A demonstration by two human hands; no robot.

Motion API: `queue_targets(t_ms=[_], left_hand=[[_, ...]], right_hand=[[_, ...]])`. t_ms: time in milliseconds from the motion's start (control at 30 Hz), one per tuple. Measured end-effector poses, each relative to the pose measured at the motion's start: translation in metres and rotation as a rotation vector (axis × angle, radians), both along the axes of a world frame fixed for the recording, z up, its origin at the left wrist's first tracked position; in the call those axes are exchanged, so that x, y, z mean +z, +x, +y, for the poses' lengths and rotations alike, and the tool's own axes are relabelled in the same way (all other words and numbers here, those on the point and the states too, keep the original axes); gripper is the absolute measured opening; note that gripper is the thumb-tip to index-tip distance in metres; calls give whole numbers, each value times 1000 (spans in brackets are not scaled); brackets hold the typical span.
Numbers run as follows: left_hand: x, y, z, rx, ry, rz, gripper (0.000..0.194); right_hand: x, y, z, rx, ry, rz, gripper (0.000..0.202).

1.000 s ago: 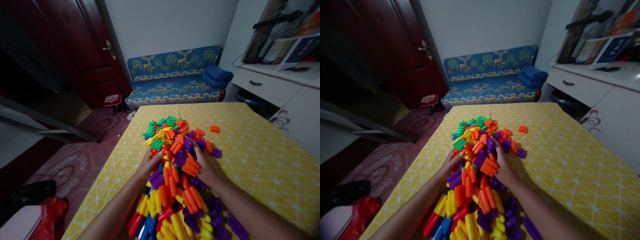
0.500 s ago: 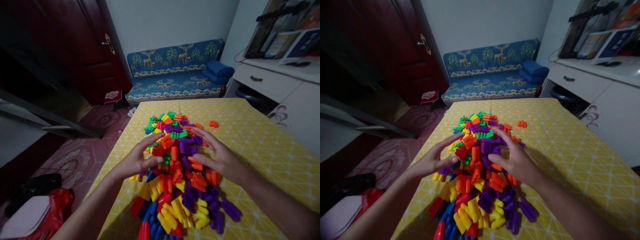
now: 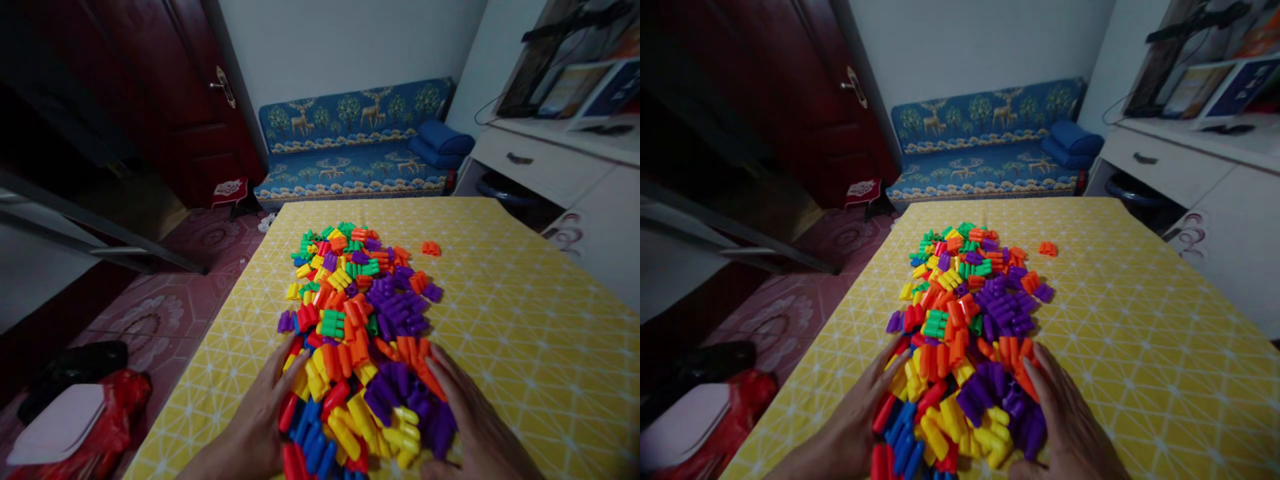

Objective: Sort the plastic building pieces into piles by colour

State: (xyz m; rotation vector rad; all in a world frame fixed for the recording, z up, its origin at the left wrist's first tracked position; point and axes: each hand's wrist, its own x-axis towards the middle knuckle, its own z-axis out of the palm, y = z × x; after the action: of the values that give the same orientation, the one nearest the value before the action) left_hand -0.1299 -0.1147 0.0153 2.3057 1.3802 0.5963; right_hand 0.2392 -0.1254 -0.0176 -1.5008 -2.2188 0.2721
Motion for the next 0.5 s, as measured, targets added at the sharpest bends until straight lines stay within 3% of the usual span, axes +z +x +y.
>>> queue_targets(t_ms=[167,267,433,500], left_hand=[[-13,24,12,-43,72,-36,104],[-16,36,14,-22,85,-117,103],[1,70,28,151,19,-431,87],[14,80,41,177,-25,-484,87]], right_hand=[[15,-38,32,90,91,45,101],[24,-46,40,156,59,114,103],[34,-61,47,51,-115,324,95],[40,-68,55,120,-170,396,93]])
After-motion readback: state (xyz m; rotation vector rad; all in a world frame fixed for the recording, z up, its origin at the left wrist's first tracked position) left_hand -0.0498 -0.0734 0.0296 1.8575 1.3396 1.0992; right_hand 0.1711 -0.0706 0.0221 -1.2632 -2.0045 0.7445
